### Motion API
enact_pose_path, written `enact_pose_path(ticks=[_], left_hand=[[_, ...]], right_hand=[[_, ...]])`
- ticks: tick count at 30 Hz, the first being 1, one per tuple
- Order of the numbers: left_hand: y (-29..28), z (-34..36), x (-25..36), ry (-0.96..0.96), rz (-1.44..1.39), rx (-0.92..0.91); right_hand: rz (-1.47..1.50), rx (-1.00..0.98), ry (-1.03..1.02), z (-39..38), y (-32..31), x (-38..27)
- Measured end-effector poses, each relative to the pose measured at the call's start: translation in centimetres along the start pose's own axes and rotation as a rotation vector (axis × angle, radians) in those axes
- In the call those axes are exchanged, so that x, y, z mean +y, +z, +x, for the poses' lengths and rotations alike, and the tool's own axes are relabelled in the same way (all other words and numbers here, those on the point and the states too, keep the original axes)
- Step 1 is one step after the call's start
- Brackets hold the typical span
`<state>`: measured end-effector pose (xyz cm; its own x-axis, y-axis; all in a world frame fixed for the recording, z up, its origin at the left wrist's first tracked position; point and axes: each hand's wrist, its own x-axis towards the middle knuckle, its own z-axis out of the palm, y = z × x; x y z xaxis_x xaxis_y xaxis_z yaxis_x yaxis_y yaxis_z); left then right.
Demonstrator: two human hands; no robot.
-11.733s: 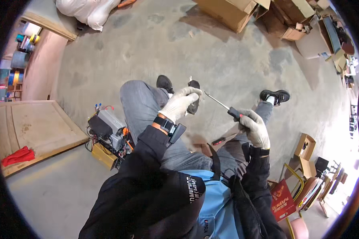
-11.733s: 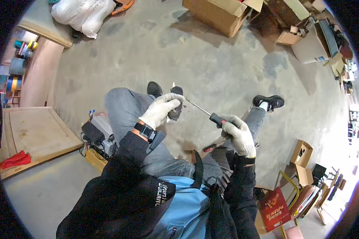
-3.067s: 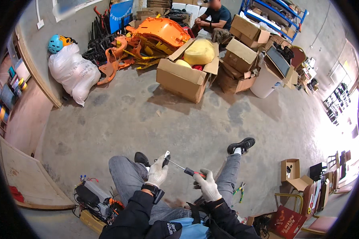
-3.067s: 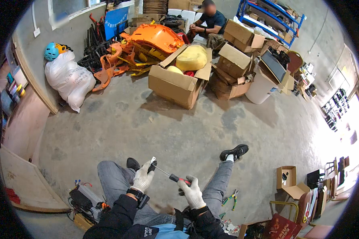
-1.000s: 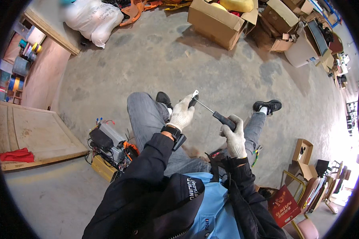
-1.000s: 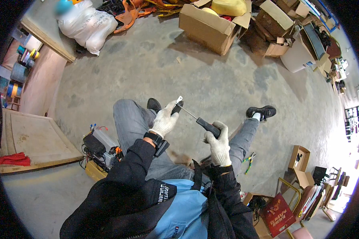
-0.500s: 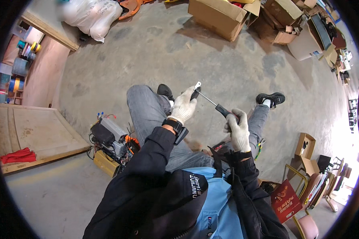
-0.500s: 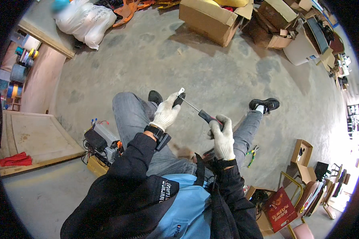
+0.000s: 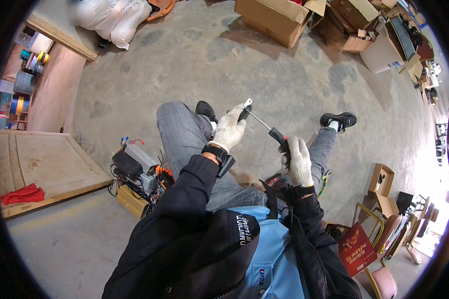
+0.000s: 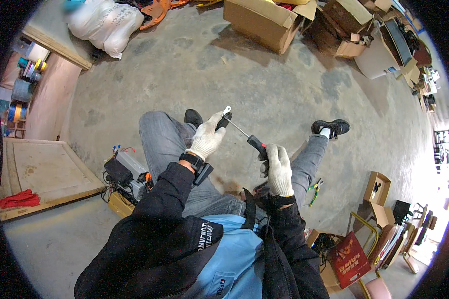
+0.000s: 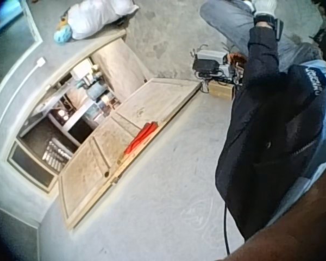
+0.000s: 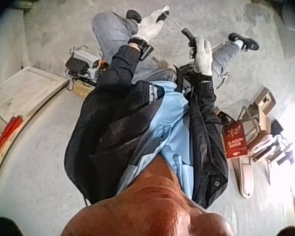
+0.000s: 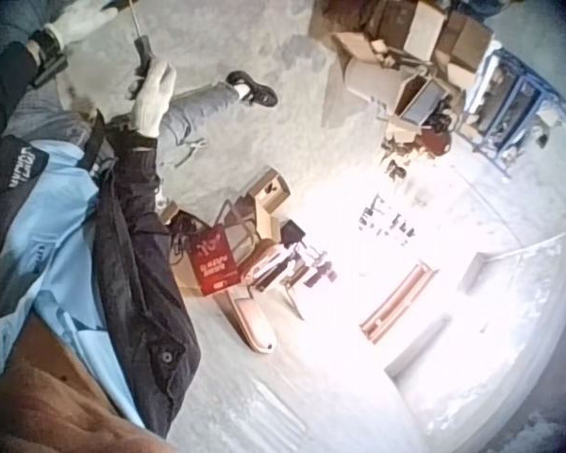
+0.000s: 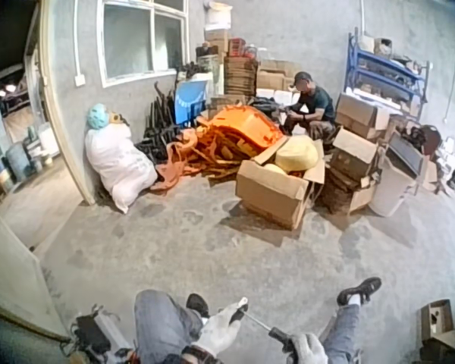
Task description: Repairing and inspecting mechanical parts using a screwdriver.
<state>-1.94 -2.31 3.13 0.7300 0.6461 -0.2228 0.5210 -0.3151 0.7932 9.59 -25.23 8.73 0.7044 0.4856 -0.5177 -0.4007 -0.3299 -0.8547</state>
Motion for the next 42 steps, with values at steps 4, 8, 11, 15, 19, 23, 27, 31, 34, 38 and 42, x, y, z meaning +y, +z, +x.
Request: enact_pose_path(ticks=[4, 8, 11, 15, 19, 23, 27, 31, 34, 38, 42], left_hand=[[-0.1, -0.1, 0.3, -0.021, 0.000, -0.008], [-0.1, -0.2, 0.3, -0.017, -0.003, -0.005], [0.0, -0.1, 0.1, 0.022, 0.013, 0.013], [0.1, -0.1, 0.0, 0.003, 0.008, -0.001], [0.1, -0.2, 0.0, 0.052, 0.004, 0.029], [0.1, -0.1, -0.1, 0.025, 0.003, 0.013], [0.2, 0.0, -0.2, -0.013, 0.025, 0.000], [0.3, -0.1, -0.4, 0.032, 0.008, 0.025], [0.3, -0.2, -0.5, 0.051, -0.003, 0.018], [0.3, 0.0, -0.3, 0.029, 0.011, -0.001], [0.2, -0.1, -0.1, -0.018, 0.016, -0.012]], right_hand=[[-0.062, 0.066, -0.136, -0.1, 0.7, 0.4], [-0.143, 0.074, -0.199, -0.1, 0.7, 0.6], [0.016, 0.021, -0.050, 0.2, -0.1, 0.3], [0.097, -0.021, 0.045, 0.3, 0.2, 0.5], [-0.033, 0.108, -0.179, 0.0, 1.2, 0.9], [-0.017, 0.020, -0.077, 0.1, 0.3, 0.2], [0.035, -0.021, 0.056, 0.1, 0.1, 0.1], [-0.026, 0.084, -0.188, 0.0, 0.8, 0.7], [-0.048, 0.077, -0.167, 0.0, 0.4, 0.5], [0.061, 0.023, 0.022, 0.1, -0.1, 0.0], [0.043, 0.066, -0.076, 0.0, 0.6, 0.5]])
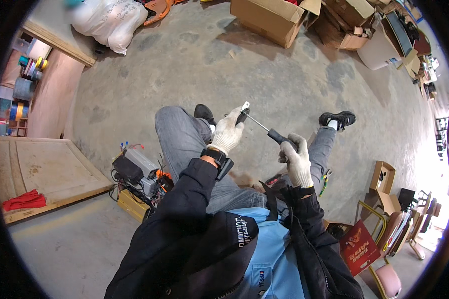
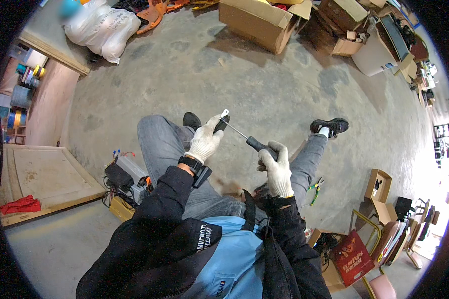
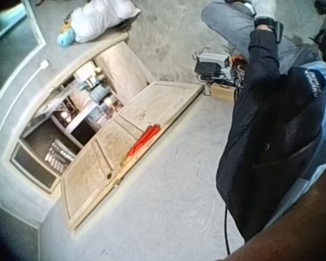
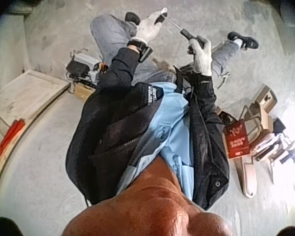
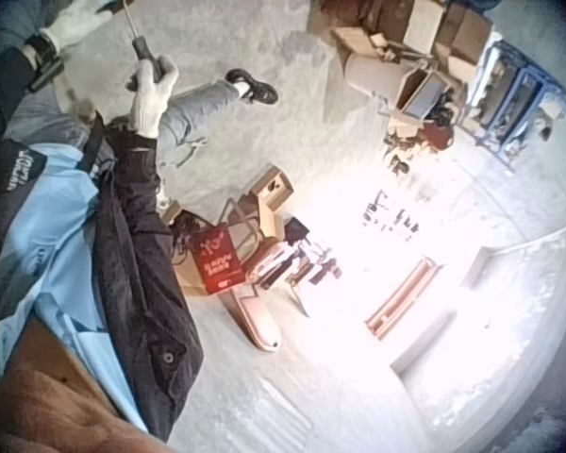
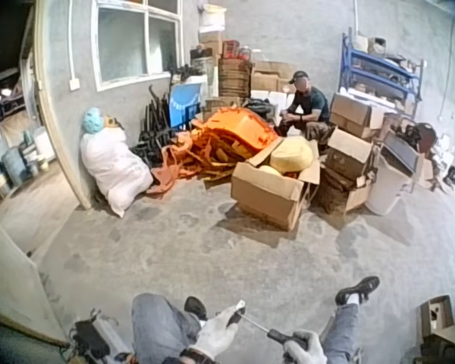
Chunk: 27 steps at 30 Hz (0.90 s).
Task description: Repairing and inspecting mechanical parts using a screwdriver.
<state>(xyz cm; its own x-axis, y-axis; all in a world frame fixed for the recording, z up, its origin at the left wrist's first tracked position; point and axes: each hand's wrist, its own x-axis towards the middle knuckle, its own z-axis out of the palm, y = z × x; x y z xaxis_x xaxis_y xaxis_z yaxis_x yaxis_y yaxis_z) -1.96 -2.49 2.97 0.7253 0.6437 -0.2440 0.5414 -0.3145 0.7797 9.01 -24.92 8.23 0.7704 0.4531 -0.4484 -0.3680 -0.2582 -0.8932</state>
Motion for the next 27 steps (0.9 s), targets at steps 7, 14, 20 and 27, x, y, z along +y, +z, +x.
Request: enact_pose_path(ticks=[7, 14, 20, 27], left_hand=[[-0.3, -0.1, 0.2, 0.013, 0.025, -0.011], [-0.2, 0.1, 0.0, 0.033, 0.041, -0.022], [-0.6, 0.5, 0.5, -0.151, -0.064, -0.017], [-0.2, -0.2, 2.1, -0.014, -0.453, -0.452]], right_hand=[[-0.059, -0.016, -0.013, 0.3, -0.5, 0.0], [-0.024, -0.012, -0.008, 0.4, -0.4, 0.7], [0.344, 0.070, 0.098, 1.5, -2.1, 1.0], [0.465, -0.221, 0.171, 1.7, -1.1, 2.4]])
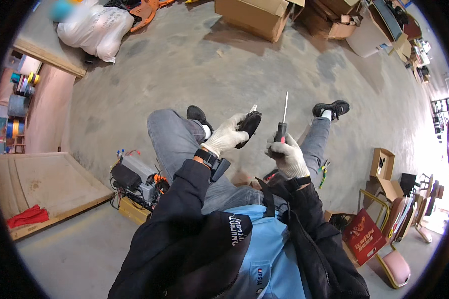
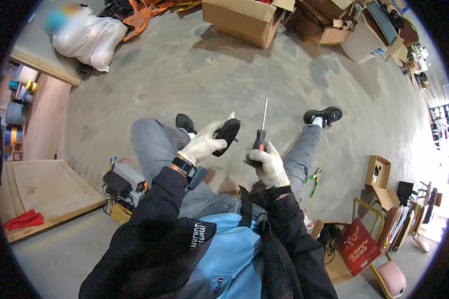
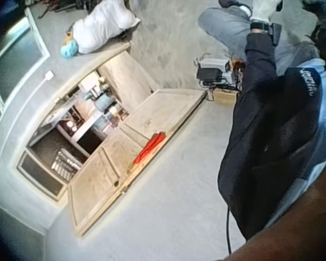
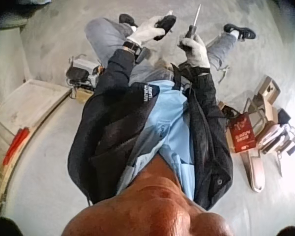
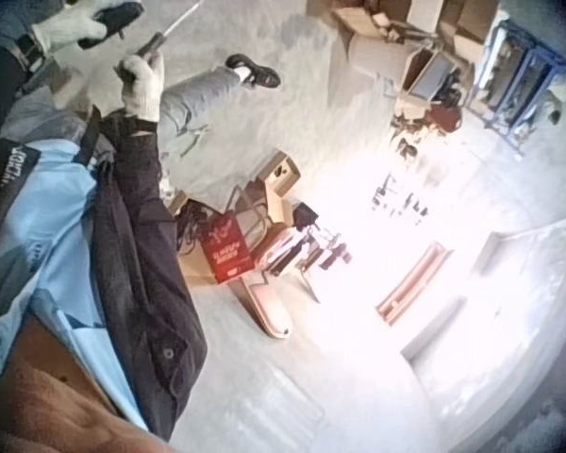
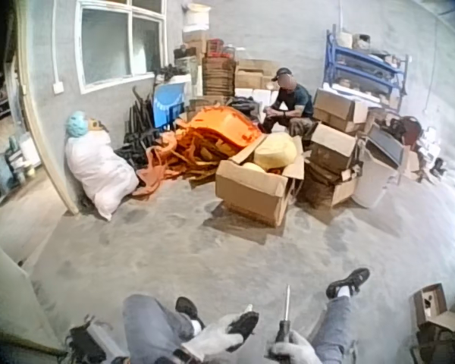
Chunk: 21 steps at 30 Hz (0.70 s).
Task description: Repairing and inspecting mechanical parts using a screwdriver.
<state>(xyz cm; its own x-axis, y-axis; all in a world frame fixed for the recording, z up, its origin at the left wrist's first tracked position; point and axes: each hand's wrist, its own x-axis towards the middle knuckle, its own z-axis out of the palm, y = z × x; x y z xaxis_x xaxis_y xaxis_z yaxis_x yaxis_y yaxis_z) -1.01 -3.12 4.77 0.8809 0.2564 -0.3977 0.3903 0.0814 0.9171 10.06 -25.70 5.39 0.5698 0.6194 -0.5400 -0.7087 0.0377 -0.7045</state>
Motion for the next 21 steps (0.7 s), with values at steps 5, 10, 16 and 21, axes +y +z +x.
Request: enact_pose_path(ticks=[5, 10, 16, 21], left_hand=[[0.4, -0.6, 1.4, -0.026, -0.080, -0.167], [0.8, -0.7, 2.1, -0.040, -0.068, -0.323], [0.7, -0.5, 0.8, -0.049, -0.160, -0.216], [0.1, 0.0, 0.2, -0.041, 0.044, -0.074]], right_hand=[[-0.088, 0.098, -0.056, 0.7, 0.9, 0.4], [-0.137, 0.108, -0.135, 0.7, 1.7, 0.5], [-0.150, 0.047, -0.109, 0.9, 1.2, 0.0], [-0.018, 0.109, -0.157, 0.9, 0.4, -0.3]])
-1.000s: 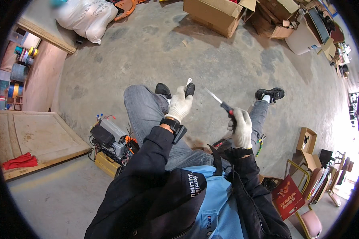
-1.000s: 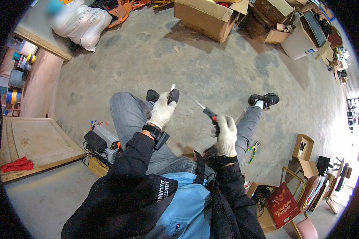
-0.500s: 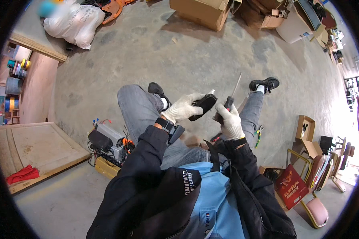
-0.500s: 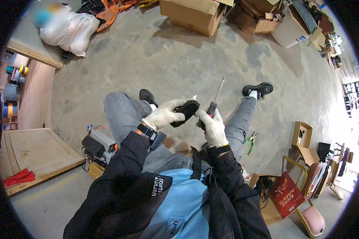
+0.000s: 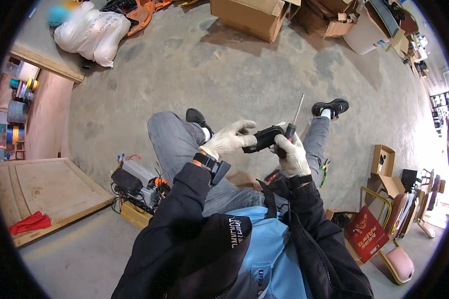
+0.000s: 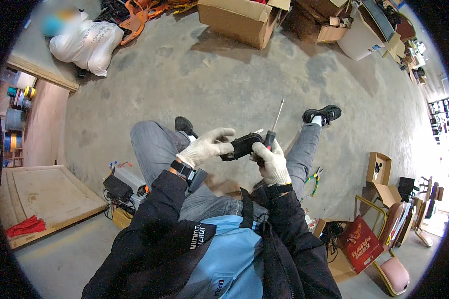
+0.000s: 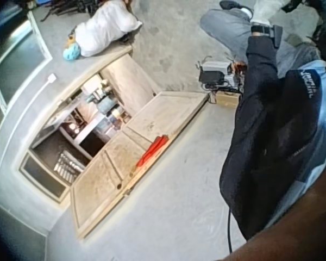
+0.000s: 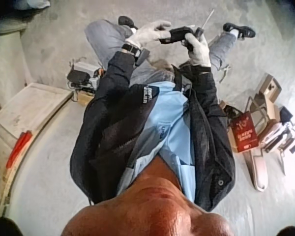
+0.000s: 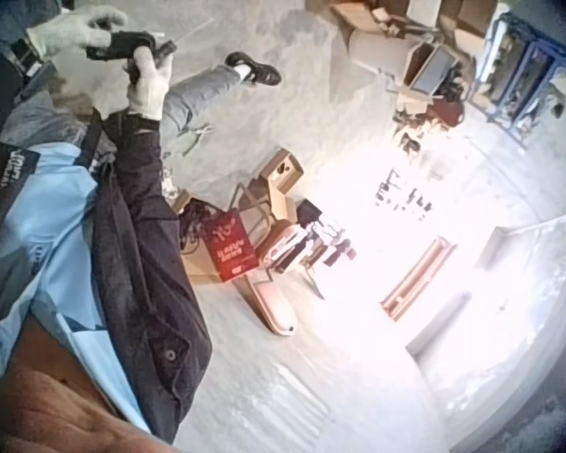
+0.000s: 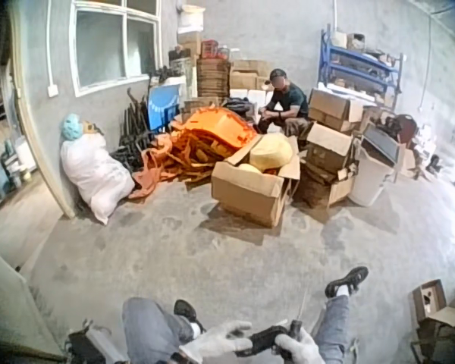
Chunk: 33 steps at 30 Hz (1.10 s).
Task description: Repairing and inspecting mechanical parts using a screwdriver.
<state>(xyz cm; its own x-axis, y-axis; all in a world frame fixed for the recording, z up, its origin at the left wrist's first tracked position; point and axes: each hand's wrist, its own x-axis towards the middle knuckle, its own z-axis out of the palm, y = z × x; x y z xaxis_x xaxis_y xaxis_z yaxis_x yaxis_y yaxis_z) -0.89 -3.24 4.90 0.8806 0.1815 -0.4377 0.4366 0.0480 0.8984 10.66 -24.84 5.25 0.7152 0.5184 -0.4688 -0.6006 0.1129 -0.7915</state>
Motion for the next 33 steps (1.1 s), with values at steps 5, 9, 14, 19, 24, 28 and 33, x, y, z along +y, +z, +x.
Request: enact_pose_path(ticks=[5, 9, 14, 19, 24, 28, 33], left_hand=[[0.5, -0.9, 0.6, -0.052, -0.303, -0.358], [0.9, -1.2, 1.0, -0.029, -0.327, -0.343], [1.6, -1.1, 1.3, 0.052, -0.311, -0.252], [-0.7, -1.6, 2.1, 0.029, -0.248, 0.175], [-2.9, -1.9, 1.4, 0.016, -0.154, 0.462], [-3.2, -1.7, -0.2, -0.035, -0.283, 0.493], [-3.3, -0.9, -0.7, 0.028, -0.256, 0.546]], right_hand=[[0.055, -0.047, 0.018, 0.2, -0.5, 0.2], [0.060, -0.052, 0.040, 0.3, -0.5, 0.3], [0.078, -0.030, 0.049, 0.6, -0.3, 0.3], [-0.289, 0.096, 0.047, 1.6, -0.8, -0.6], [-0.341, 0.069, 0.202, 4.3, -1.5, -2.3], [-0.470, -0.053, 0.287, 7.8, -1.5, -1.8], [-0.510, -0.004, 0.410, 12.6, -1.9, 3.8]])
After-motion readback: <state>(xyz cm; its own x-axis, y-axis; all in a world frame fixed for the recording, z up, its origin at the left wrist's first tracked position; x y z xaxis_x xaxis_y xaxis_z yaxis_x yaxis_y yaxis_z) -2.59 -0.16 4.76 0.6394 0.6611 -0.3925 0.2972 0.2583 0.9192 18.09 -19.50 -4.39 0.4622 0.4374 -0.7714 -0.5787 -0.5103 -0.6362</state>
